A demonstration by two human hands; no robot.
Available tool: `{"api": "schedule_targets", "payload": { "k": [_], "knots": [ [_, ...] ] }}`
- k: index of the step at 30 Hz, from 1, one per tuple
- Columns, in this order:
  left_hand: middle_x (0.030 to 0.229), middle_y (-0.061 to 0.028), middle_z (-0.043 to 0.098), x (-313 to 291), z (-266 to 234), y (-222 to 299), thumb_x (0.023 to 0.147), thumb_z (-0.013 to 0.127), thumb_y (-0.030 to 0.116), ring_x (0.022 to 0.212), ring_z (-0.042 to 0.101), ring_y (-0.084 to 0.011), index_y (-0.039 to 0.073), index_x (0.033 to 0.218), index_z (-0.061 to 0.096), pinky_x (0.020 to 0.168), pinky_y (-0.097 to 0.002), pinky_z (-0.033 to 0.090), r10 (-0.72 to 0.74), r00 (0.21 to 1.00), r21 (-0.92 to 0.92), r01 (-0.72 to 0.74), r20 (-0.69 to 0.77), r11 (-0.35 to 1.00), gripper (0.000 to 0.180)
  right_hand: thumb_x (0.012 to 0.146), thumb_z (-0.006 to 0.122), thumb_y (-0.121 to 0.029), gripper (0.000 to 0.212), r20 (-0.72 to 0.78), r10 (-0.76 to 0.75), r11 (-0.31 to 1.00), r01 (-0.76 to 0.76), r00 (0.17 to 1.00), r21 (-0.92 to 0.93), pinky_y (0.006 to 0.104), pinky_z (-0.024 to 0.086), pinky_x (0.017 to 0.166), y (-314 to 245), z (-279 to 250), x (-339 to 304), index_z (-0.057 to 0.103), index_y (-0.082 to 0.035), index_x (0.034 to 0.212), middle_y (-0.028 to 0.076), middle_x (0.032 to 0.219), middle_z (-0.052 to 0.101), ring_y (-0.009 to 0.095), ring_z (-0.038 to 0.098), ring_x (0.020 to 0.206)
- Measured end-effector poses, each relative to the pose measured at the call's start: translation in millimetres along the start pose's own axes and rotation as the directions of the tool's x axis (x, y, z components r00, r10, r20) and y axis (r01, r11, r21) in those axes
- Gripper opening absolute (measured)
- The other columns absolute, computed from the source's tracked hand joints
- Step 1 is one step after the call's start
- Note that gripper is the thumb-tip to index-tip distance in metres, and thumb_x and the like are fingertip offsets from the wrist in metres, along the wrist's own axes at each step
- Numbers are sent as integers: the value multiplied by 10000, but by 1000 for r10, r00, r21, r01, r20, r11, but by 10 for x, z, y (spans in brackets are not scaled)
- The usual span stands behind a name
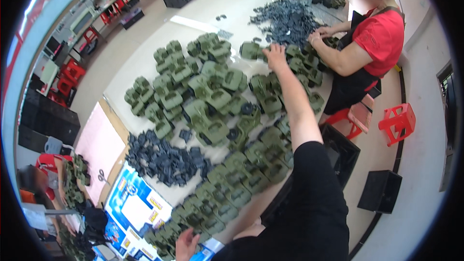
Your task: The person assembles small green toy tanks by hand on a table. They pick up a green plastic tank body and a black plastic wheel, then press the wheel into the body to attach it. This process is repeated for multiple units, with the person handling the parts and placing the assembled tanks back on the table.
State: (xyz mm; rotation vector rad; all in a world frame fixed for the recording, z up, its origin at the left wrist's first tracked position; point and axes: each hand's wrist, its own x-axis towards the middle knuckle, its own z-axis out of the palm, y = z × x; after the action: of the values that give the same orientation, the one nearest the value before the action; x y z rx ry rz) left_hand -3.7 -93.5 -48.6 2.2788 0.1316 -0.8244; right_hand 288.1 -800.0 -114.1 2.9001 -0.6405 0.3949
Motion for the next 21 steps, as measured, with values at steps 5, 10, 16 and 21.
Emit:
{"api": "schedule_targets", "payload": {
  "k": [5, 10, 16, 21],
  "knots": [
    [1189, -175, 592, 12, -102, -1198, 846, 676, 239, 1060, 587, -254, 20, 1272, 505, 825, -341, 507, 53, 999, 57, -53, 0, 997, 508, 841, 508, -116, 366, 219, 108, 979, -142, 970, 146, 563, 132, 1092, -256, 340, 77, 555, -207, 1192, 158, 1389, 329, 349, 219, 1341],
    [1202, -166, 588, -92, -146, -1308, 845, 673, 248, 1048, 597, -254, -1, 1274, 495, 720, -326, 540, -5, 1000, 163, 1, 25, 987, 527, 741, 619, -98, 633, 372, 153, 972, -208, 915, 111, 511, 174, 1094, -175, 372, -33, 427, -208, 1334, 163, 1408, 315, 347, 211, 1343],
    [1122, -197, 615, -327, -312, -508, 798, 682, 328, 1040, 602, -302, -14, 1122, 605, 869, -367, 479, -20, 995, 107, 30, -101, 994, 477, 699, 677, -162, 440, -26, 42, 957, -33, 999, 289, 435, 401, 950, -116, -147, -344, 592, -31, 1111, 231, 1197, 519, 368, 483, 1130],
    [1111, -189, 594, -458, -424, -370, 827, 640, 329, 1022, 572, -349, 11, 1127, 584, 860, -385, 464, -22, 991, 183, 46, -133, 982, 441, 843, 597, -80, 231, -456, -23, 724, 330, 890, 606, 336, 408, 946, -891, -1328, -988, 638, -2, 1057, 172, 1171, 578, 273, 543, 1105]
  ]
}}
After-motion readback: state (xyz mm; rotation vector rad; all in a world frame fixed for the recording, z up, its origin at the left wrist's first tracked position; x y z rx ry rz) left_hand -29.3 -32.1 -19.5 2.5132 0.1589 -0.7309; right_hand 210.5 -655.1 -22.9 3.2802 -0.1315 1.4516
